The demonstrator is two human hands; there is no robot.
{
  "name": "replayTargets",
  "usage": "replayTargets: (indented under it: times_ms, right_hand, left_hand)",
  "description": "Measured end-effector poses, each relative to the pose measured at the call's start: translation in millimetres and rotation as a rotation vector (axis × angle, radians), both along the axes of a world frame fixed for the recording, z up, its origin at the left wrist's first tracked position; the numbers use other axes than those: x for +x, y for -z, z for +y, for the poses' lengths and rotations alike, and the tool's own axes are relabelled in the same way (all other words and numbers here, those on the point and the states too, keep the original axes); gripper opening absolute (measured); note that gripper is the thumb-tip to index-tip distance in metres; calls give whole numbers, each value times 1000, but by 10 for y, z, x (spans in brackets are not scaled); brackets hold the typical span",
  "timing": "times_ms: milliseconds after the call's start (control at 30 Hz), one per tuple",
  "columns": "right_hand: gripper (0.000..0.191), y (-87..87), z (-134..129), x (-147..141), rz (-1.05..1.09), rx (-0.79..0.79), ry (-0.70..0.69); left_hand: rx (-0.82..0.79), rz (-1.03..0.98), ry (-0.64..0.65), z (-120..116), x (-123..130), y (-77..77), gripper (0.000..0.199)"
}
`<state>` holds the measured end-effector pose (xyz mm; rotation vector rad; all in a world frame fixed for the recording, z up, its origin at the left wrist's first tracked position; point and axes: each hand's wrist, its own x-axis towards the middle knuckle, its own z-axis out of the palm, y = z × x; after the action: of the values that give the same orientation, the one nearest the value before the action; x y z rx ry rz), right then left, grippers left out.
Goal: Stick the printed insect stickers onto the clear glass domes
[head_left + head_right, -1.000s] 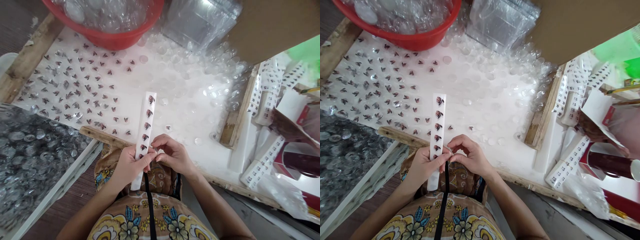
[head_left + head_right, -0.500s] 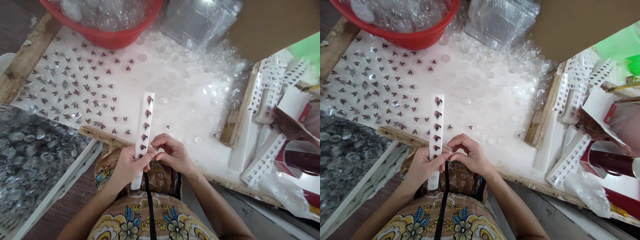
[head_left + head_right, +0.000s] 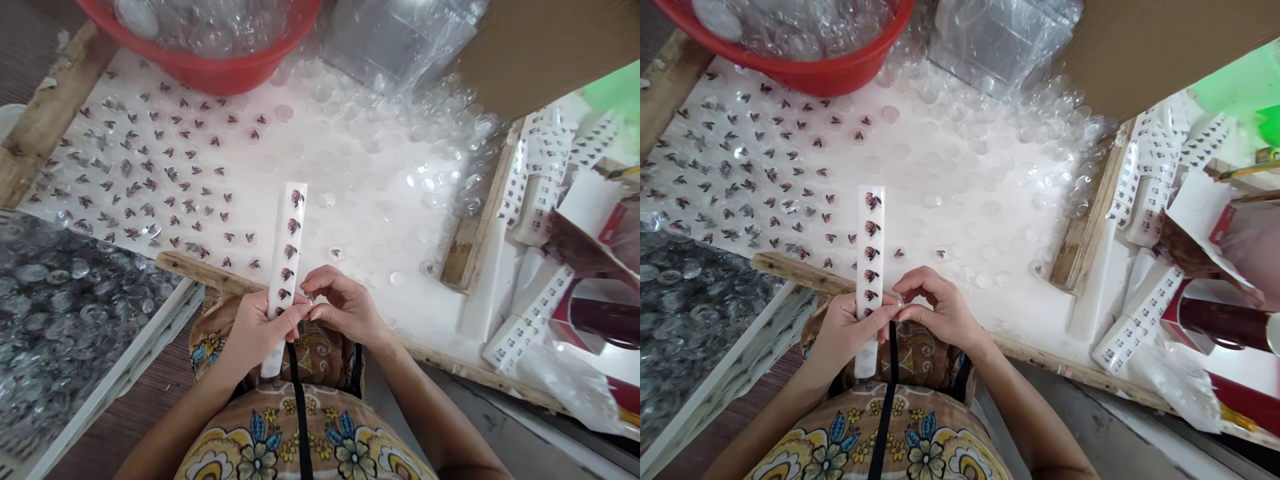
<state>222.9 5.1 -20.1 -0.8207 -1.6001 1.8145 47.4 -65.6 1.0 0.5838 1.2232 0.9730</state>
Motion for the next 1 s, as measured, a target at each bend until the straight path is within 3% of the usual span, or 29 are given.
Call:
replayTargets:
  times_ms: [600, 733, 867, 933, 1000]
  right_hand:
    - [32, -17, -18, -30, -15, -4, 37]
    - [23, -13, 77, 11, -326, 216, 129]
    - [18, 4, 120, 18, -584, 498, 129]
    - [19, -44, 100, -12, -582, 535, 166]
    - [24, -134, 64, -67, -519, 469, 159]
  left_hand:
    - [-16, 60, -30, 14, 15, -64, 25]
    - [-17, -49, -229, 9, 4, -24, 36]
    - [16, -171, -419, 8, -12, 49, 38]
    - [30, -125, -459, -1, -2, 69, 37]
    - [46, -56, -467, -15, 22, 73, 39]
